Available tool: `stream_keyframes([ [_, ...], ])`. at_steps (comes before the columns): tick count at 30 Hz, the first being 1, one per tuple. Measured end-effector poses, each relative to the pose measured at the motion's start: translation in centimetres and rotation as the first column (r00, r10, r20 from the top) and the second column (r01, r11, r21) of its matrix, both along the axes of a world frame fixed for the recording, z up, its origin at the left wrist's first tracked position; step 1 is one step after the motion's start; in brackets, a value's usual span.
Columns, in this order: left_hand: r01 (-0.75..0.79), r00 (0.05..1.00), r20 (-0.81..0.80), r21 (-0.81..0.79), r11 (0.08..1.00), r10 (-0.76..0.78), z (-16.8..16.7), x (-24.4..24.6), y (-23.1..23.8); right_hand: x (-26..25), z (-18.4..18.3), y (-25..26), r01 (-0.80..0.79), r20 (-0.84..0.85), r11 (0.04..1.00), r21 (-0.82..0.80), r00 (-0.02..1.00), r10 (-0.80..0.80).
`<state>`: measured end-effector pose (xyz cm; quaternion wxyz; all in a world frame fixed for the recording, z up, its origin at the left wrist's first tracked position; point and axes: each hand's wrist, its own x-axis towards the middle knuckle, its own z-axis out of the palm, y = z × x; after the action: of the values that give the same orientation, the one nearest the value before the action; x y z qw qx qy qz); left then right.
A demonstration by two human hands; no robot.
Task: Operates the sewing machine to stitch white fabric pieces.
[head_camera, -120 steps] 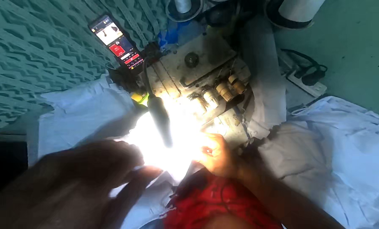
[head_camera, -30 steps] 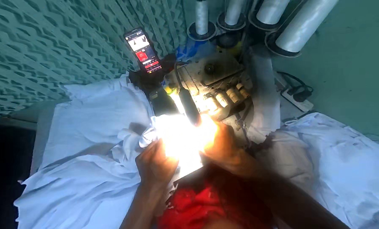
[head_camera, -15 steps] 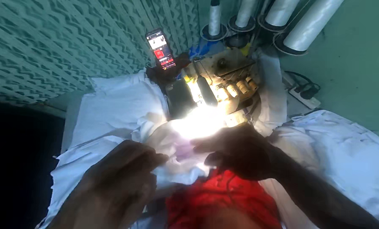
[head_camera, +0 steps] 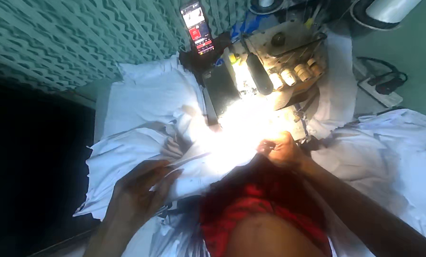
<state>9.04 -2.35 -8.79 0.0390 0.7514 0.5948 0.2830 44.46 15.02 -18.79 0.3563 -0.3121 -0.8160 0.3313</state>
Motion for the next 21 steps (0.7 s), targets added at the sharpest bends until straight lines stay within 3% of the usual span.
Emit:
stream_keyframes([
  [10,-0.029,0.992,0.127,0.063,0.998,0.021,0.1,1.1,0.2,-0.7,-0.9,-1.2,0.210,-0.009,0.964,0.162,0.977,-0.211],
  [15,-0.120,0.984,-0.135,-0.031,0.992,0.115,1.9,2.0,0.6,-0.7,-0.9,-1.3,0.239,-0.008,0.950,0.201,0.970,-0.243],
  [17,-0.129,0.980,-0.157,-0.059,0.990,0.118,2.2,1.7,1.4,-0.6,-0.8,-1.4,0.240,-0.017,0.951,0.197,0.970,-0.241],
  [19,-0.104,0.993,0.051,-0.069,0.992,0.108,2.3,1.2,3.1,-0.7,-0.6,-1.7,0.271,-0.054,0.953,0.138,0.962,-0.266],
  [21,-0.067,0.894,0.441,-0.041,0.997,0.078,2.1,1.9,5.8,-1.2,-0.5,-2.2,0.320,-0.110,0.945,0.067,0.944,-0.311],
])
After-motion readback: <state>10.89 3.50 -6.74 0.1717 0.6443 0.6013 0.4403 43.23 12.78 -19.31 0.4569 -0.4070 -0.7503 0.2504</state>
